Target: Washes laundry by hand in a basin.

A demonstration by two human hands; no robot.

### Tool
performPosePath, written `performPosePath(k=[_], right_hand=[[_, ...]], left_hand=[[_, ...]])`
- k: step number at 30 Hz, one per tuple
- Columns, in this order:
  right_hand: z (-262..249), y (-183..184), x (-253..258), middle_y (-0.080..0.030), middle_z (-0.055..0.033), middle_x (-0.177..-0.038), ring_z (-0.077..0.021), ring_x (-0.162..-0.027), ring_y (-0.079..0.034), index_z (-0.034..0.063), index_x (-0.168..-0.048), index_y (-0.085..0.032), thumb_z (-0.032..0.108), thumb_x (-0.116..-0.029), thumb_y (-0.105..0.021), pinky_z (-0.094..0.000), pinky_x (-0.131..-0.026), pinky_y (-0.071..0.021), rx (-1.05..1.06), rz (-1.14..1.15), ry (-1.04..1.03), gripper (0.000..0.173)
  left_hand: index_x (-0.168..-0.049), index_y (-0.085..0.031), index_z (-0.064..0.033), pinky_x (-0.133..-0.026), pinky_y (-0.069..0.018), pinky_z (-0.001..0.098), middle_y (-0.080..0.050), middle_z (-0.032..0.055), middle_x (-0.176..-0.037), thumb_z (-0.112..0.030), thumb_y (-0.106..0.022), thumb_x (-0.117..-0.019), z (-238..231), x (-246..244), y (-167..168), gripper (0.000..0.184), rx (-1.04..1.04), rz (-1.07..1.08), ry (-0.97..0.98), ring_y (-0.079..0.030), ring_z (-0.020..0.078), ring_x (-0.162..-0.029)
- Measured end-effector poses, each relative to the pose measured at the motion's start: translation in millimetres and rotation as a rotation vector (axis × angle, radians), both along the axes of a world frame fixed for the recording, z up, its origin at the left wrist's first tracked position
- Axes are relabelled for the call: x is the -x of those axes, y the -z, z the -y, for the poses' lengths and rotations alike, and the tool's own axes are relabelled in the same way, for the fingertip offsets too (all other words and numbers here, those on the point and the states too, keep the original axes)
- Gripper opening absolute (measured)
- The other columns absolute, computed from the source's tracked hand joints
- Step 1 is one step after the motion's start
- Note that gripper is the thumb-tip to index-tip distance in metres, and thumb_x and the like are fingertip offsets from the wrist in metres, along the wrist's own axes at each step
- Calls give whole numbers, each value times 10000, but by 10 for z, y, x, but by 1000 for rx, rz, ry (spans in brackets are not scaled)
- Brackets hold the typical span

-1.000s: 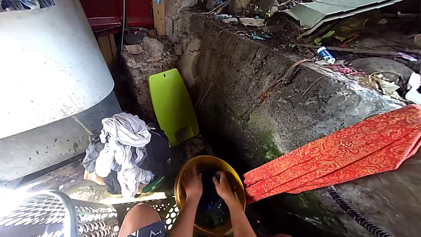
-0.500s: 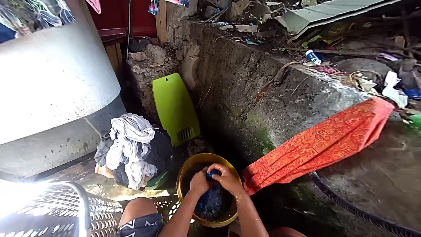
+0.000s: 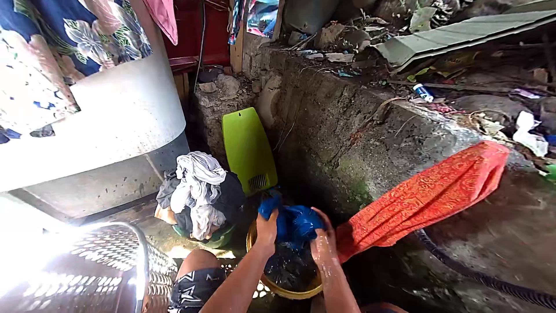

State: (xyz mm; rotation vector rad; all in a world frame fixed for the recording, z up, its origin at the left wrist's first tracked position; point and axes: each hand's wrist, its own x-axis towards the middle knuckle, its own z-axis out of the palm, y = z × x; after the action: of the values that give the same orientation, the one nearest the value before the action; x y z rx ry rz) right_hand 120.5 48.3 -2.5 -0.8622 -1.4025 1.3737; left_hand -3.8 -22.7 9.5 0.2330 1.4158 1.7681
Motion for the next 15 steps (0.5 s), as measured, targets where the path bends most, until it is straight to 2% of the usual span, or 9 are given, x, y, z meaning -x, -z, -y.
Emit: performPosePath(k=[2, 4, 6, 8, 10, 11, 12, 14, 15], right_hand=[[-126, 18, 8, -569, -179, -1364, -162, -1247, -557, -97, -1359, -504, -11, -915, -425, -323, -1057, -475, -147, 154, -63, 459], [-220, 214, 61, -610, -235, -1349, -280, -1283, -574, -88, -1315, -583, -94, -880, -503, -426, -1108, -452, -233, 539, -203, 443], [-244, 573, 134, -620, -264, -1344, -406, -1294, -571, -11, -1363, -600, -62, -866, -639, -565, -1115, -436, -218, 999, -415, 501], [-130, 1032, 192, -543, -293, -1440, -476, -1367, -491, 42, -1476, -520, 34, -904, -697, -620, -1141, -391, -122, 1310, -595, 599], [14, 1435, 182, -418, -295, -1553, -490, -1461, -360, 33, -1544, -429, 74, -991, -610, -622, -1186, -316, -18, 1459, -693, 583], [35, 1561, 169, -410, -284, -1565, -471, -1473, -355, 19, -1537, -434, 111, -1033, -565, -604, -1196, -309, 33, 1502, -715, 529], [22, 1597, 154, -476, -293, -1512, -454, -1437, -420, -24, -1478, -493, 142, -1045, -561, -585, -1185, -326, 68, 1510, -717, 469], [-147, 1372, 216, -511, -262, -1495, -430, -1421, -453, 31, -1502, -487, 227, -1016, -603, -613, -1180, -330, 26, 1603, -810, 537], [-220, 1092, 253, -547, -250, -1460, -419, -1388, -488, 48, -1472, -534, 201, -968, -664, -622, -1165, -349, -22, 1539, -789, 543]], left_hand=[[-1507, -393, -24, -972, -517, 549, -555, 255, -1389, -218, -598, -1049, 77, 16, 490, 538, 326, 72, 157, -579, 367, -1236], [-1555, -346, -43, -1022, -471, 626, -498, 279, -1468, -250, -624, -1029, 88, 19, 731, 630, 503, 45, 228, -515, 425, -1335], [-1590, -316, -87, -1071, -436, 644, -457, 273, -1522, -225, -665, -1003, 53, 26, 739, 697, 504, 39, 242, -468, 434, -1392], [-1614, -295, -165, -997, -452, 677, -436, 256, -1541, -217, -658, -1008, 22, 57, 685, 708, 469, 97, 236, -465, 447, -1377], [-1624, -270, -202, -952, -450, 709, -395, 243, -1572, -249, -619, -1037, 19, 74, 667, 684, 437, 182, 226, -443, 463, -1384], [-1621, -270, -198, -957, -435, 725, -370, 236, -1591, -280, -594, -1053, 23, 67, 679, 659, 425, 216, 224, -419, 465, -1404], [-1618, -283, -183, -974, -414, 738, -352, 230, -1606, -311, -570, -1067, 28, 51, 701, 634, 418, 241, 218, -394, 462, -1426], [-1615, -311, -158, -1069, -359, 720, -336, 210, -1630, -379, -520, -1085, 31, 29, 761, 611, 427, 268, 206, -347, 425, -1479], [-1607, -334, -148, -1125, -329, 693, -341, 198, -1634, -409, -503, -1087, 25, 21, 802, 606, 429, 281, 196, -333, 401, -1498]])
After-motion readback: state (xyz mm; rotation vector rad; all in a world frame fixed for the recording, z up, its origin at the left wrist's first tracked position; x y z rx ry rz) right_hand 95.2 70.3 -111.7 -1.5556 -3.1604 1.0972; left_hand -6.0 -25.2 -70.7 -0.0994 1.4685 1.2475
